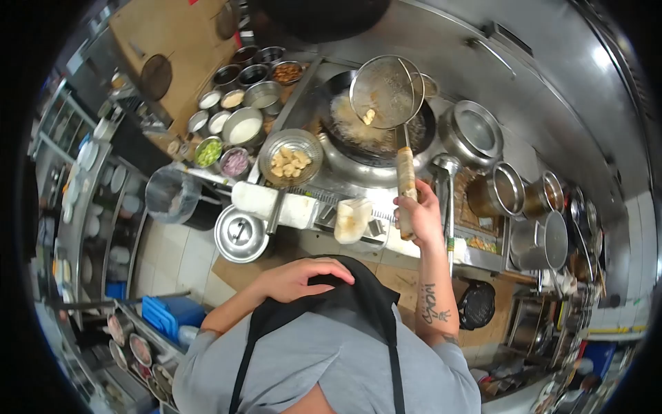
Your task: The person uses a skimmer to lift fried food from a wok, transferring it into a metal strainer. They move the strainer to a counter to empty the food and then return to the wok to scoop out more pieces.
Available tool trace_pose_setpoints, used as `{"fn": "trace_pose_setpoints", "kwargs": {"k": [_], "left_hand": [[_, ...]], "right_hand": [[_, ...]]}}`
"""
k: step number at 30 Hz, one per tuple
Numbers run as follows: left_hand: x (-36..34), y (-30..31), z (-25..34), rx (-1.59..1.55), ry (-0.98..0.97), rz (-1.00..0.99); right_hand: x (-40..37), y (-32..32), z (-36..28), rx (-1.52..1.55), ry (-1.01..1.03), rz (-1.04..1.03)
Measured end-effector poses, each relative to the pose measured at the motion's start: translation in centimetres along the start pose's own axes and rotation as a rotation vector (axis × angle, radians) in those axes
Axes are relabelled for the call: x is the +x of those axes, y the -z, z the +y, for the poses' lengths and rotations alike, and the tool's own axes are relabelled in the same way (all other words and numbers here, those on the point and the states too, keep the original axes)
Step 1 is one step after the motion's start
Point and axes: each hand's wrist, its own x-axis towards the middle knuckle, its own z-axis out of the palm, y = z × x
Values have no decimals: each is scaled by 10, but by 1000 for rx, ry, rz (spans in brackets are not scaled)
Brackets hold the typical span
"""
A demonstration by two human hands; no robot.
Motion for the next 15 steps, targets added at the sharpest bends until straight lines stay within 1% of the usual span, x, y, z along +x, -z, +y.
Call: {"fn": "trace_pose_setpoints", "kwargs": {"k": [1,6,9,15], "left_hand": [[-4,0,1,18,8,11],[-6,-1,1,7,22,28],[-8,-2,-1,-3,25,44],[-13,-3,-1,-35,33,75]], "right_hand": [[-3,-10,-1,-19,2,-75],[-6,-31,0,-137,48,-177],[7,-32,16,-223,133,-181],[15,-23,13,-244,114,-69]]}}
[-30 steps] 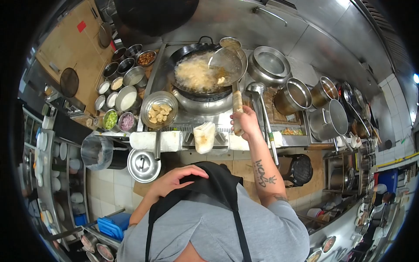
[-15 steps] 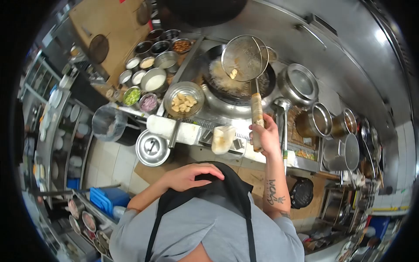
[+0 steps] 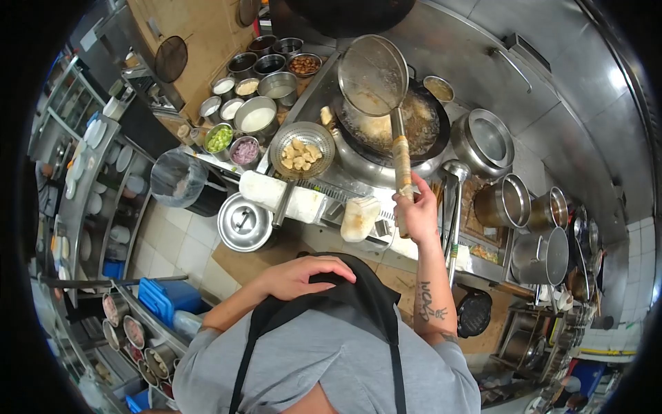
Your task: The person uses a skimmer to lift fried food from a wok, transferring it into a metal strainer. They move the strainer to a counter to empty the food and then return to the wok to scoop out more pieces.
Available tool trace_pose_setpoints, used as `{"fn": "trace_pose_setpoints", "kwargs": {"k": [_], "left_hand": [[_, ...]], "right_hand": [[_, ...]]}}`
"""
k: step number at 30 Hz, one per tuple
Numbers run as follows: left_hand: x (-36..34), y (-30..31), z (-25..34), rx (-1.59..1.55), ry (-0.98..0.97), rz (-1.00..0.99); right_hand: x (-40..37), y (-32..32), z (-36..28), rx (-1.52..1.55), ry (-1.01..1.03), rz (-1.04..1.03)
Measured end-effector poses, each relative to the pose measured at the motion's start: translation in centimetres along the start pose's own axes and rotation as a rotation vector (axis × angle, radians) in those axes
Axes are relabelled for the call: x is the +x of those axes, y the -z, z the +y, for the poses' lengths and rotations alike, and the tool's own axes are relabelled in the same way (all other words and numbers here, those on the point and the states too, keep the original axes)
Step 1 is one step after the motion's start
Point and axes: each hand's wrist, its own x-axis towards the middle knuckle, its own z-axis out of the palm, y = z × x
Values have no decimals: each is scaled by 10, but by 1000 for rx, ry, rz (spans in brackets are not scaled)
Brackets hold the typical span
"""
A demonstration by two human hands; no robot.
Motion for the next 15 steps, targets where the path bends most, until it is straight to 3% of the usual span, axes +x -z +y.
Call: {"fn": "trace_pose_setpoints", "kwargs": {"k": [6,9,14,15], "left_hand": [[0,1,2,4,7,-6],[2,2,1,-9,9,-23],[5,3,3,-43,-1,-40],[5,3,2,-45,-1,-38]], "right_hand": [[5,29,36,-83,103,148],[8,43,56,-394,80,242],[9,39,72,-615,72,290],[10,35,82,-638,166,339]]}}
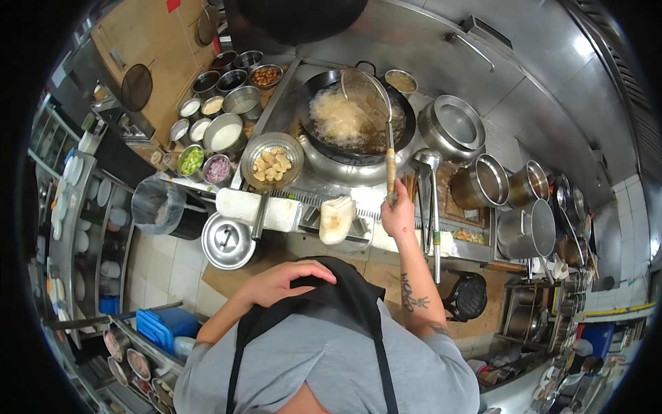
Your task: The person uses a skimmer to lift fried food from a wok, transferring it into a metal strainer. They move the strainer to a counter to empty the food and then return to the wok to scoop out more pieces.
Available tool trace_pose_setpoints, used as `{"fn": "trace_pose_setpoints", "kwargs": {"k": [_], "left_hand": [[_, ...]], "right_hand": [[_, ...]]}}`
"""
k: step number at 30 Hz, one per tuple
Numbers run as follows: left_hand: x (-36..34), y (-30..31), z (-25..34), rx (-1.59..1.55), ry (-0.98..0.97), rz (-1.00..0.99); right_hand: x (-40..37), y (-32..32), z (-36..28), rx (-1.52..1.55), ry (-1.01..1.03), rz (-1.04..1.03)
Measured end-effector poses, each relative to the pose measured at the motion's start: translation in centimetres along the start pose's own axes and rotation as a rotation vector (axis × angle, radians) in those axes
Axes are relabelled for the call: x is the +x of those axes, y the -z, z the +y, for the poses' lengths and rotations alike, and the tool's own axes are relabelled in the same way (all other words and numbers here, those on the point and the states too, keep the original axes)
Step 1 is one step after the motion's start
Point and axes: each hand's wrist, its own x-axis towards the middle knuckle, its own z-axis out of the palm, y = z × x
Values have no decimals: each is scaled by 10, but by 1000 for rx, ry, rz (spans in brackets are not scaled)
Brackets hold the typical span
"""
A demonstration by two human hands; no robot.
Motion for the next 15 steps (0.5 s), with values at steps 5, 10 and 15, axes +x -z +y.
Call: {"fn": "trace_pose_setpoints", "kwargs": {"k": [5,10,15], "left_hand": [[-1,0,3,8,18,17],[0,-1,3,4,6,4],[2,0,6,16,20,-1]], "right_hand": [[0,3,-10,337,-232,-146],[11,30,-28,840,-483,-274],[7,42,-29,991,-480,-316]]}}
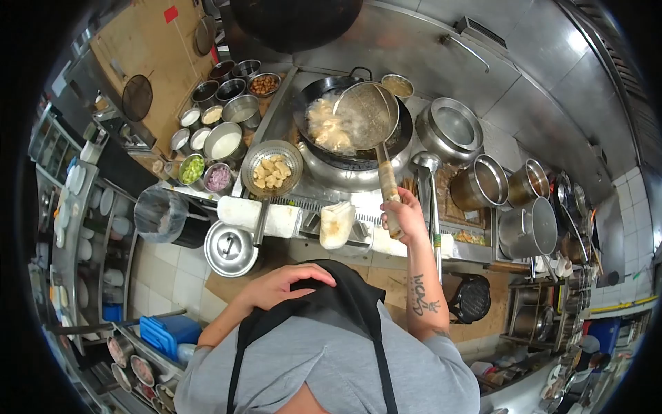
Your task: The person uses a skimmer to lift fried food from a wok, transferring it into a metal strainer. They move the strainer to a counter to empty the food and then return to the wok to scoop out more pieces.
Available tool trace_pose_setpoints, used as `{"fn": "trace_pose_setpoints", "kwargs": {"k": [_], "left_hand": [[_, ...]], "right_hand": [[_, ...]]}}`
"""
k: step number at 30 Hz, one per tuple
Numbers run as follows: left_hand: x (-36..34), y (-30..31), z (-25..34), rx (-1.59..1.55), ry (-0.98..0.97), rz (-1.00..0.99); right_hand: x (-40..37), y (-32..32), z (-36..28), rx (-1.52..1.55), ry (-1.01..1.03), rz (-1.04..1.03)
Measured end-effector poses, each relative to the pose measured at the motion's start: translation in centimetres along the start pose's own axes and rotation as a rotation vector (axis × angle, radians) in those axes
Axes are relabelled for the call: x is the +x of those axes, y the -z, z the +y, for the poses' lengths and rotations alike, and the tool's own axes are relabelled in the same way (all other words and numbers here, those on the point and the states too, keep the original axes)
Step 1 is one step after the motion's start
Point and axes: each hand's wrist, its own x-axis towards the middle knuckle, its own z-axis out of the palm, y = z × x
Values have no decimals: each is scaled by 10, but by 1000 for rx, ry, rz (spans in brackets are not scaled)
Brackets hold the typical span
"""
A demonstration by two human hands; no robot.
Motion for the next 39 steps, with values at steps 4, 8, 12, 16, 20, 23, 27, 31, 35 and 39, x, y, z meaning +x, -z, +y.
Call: {"fn": "trace_pose_setpoints", "kwargs": {"k": [4,8,12,16,20,23,27,31,35,39], "left_hand": [[1,-2,-1,-2,5,-10],[2,-2,-3,-8,-2,-13],[0,-3,-1,-10,7,-6],[-4,-4,-3,12,-15,13],[-5,-5,-3,29,-28,16],[-3,-4,2,13,1,12],[-3,-4,2,45,-5,10],[-3,-4,3,40,-8,1],[-2,-3,3,42,-12,14],[1,-3,1,35,0,-14]], "right_hand": [[-5,7,2,83,-3,-17],[-11,3,-1,30,17,-7],[-28,2,-6,-66,52,30],[-48,2,-8,-287,143,115],[-63,-1,-10,-393,205,120],[-70,-8,-3,-440,155,118],[-51,-9,17,-650,216,215],[-28,-8,22,-848,270,335],[-36,-16,16,-837,289,333],[-22,-19,15,-913,218,289]]}}
